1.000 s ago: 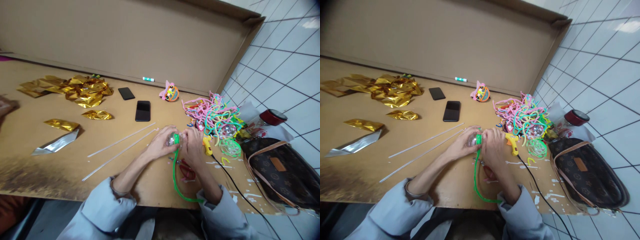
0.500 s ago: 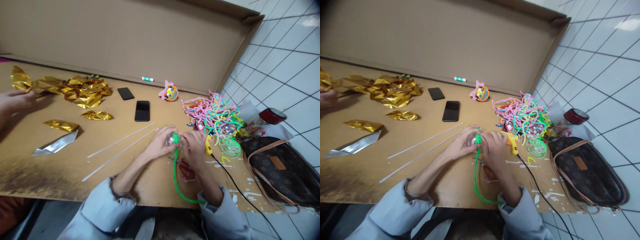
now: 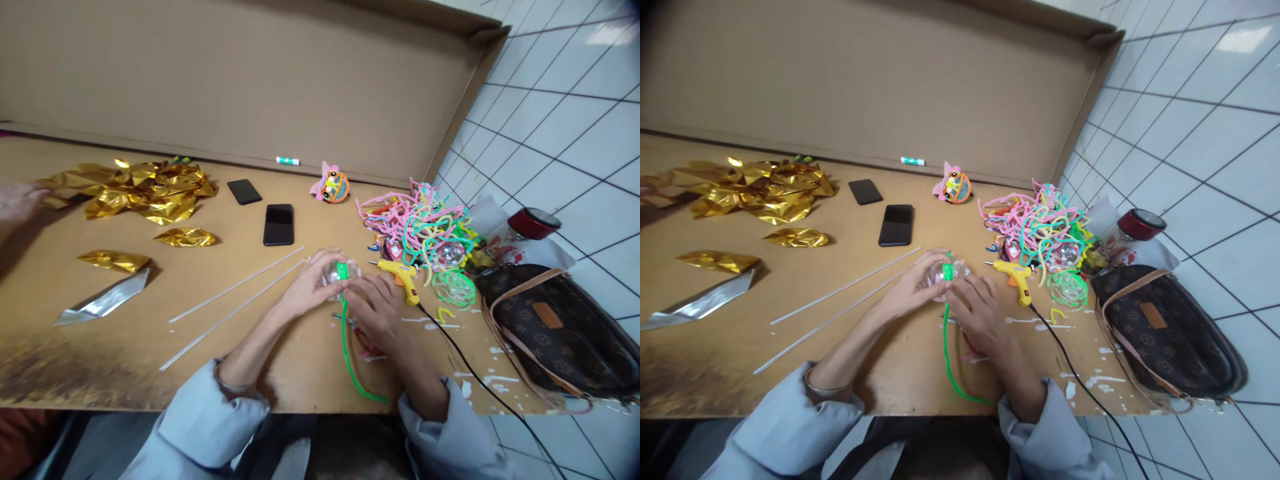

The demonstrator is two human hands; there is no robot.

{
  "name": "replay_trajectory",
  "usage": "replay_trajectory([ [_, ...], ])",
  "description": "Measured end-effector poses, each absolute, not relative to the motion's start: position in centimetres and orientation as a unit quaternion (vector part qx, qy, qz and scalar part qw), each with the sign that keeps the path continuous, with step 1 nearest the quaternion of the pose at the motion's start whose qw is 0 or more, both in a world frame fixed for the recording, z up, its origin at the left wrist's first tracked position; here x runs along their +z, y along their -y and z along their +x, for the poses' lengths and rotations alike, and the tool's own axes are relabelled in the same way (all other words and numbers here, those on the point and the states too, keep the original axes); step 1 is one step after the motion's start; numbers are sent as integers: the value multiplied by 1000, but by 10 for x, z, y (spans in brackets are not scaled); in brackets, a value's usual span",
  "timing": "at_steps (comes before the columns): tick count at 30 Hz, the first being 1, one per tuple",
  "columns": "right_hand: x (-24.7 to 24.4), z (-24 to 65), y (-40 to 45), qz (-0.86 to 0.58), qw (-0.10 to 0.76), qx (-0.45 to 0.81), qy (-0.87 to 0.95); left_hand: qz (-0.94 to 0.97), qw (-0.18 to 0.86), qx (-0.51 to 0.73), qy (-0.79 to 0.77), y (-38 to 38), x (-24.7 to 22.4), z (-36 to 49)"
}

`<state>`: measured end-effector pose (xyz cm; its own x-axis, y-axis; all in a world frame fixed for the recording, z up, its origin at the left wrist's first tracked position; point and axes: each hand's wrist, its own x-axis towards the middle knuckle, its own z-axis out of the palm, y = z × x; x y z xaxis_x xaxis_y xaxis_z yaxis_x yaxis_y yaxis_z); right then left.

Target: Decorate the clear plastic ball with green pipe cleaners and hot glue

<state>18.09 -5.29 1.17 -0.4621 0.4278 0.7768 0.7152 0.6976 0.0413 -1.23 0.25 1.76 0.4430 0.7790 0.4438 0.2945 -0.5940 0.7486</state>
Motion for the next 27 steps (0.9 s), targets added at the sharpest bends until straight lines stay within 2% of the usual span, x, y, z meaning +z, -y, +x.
replay_trajectory([
  [7, 4, 178, 44, -306, 485, -99, 813, 794, 307, 392, -349, -3, 19, -13],
  [27, 9, 170, 49, -344, 510, -55, 787, 807, 320, 368, -332, -2, 22, -19],
])
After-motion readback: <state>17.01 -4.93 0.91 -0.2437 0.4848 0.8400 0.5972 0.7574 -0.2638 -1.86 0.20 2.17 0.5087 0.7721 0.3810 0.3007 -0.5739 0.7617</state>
